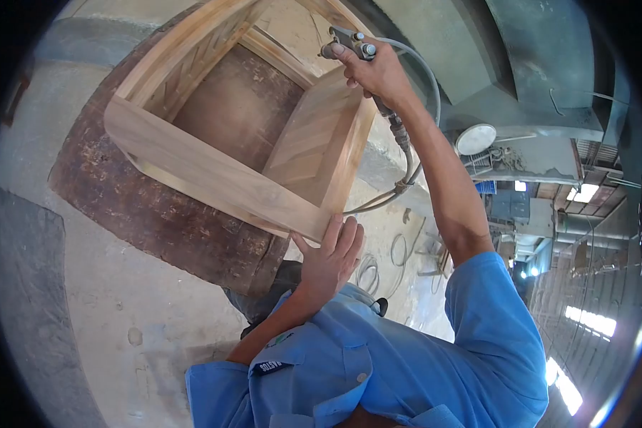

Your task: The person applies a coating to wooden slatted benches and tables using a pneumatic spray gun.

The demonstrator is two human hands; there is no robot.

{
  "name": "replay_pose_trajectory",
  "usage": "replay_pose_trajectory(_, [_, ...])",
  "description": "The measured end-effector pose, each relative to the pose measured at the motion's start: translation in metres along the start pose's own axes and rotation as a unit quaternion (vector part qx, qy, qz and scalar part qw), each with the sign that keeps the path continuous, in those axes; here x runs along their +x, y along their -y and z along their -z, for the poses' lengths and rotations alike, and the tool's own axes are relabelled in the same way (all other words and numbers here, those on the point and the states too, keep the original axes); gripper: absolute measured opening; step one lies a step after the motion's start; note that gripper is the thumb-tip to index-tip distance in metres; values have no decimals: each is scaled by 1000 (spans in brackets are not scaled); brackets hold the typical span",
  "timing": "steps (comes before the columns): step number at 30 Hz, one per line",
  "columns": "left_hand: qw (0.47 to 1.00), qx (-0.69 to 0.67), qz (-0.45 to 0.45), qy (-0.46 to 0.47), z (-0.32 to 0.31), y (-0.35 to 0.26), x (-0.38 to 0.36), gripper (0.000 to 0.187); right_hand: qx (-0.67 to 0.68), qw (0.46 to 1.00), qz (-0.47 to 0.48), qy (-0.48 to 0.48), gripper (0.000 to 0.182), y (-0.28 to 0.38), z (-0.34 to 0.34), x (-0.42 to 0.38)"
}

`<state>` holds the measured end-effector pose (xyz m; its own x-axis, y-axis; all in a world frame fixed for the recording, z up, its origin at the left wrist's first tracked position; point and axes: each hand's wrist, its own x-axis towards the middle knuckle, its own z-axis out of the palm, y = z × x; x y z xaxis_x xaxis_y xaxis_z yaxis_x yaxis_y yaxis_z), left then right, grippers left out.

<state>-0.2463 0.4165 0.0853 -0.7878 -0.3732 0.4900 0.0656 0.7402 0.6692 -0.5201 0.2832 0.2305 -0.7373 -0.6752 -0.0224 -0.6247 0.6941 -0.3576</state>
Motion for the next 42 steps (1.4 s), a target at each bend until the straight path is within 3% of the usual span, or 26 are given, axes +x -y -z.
replay_pose_trajectory(7, [1000,5,-9,-4,-4,3,0,50,-63,995,-74,10,44,-12,18,-25])
replay_pose_trajectory(15, [1000,1,-12,13,0,2,-5,51,-84,993,-88,11,40,-21,13,-15])
replay_pose_trajectory(19, [1000,1,-10,20,8,-2,-11,51,-57,996,-61,-18,41,-12,6,10])
replay_pose_trajectory(24, [999,36,6,13,25,-16,-25,52,20,991,99,-88,39,-5,7,8])
replay_pose_trajectory(25, [999,42,9,17,30,-20,-28,53,21,985,135,-106,38,-4,10,-1])
replay_pose_trajectory(32, [987,117,101,37,62,-78,-63,59,216,974,48,47,35,-27,86,-166])
replay_pose_trajectory(36, [968,198,156,23,68,-113,-91,73,304,934,169,81,36,-83,96,-226])
replay_pose_trajectory(40, [950,213,230,-4,74,-102,-110,93,337,914,212,78,41,-94,70,-234])
replay_pose_trajectory(42, [952,170,244,-64,70,-96,-125,88,316,922,208,81,46,-104,56,-231])
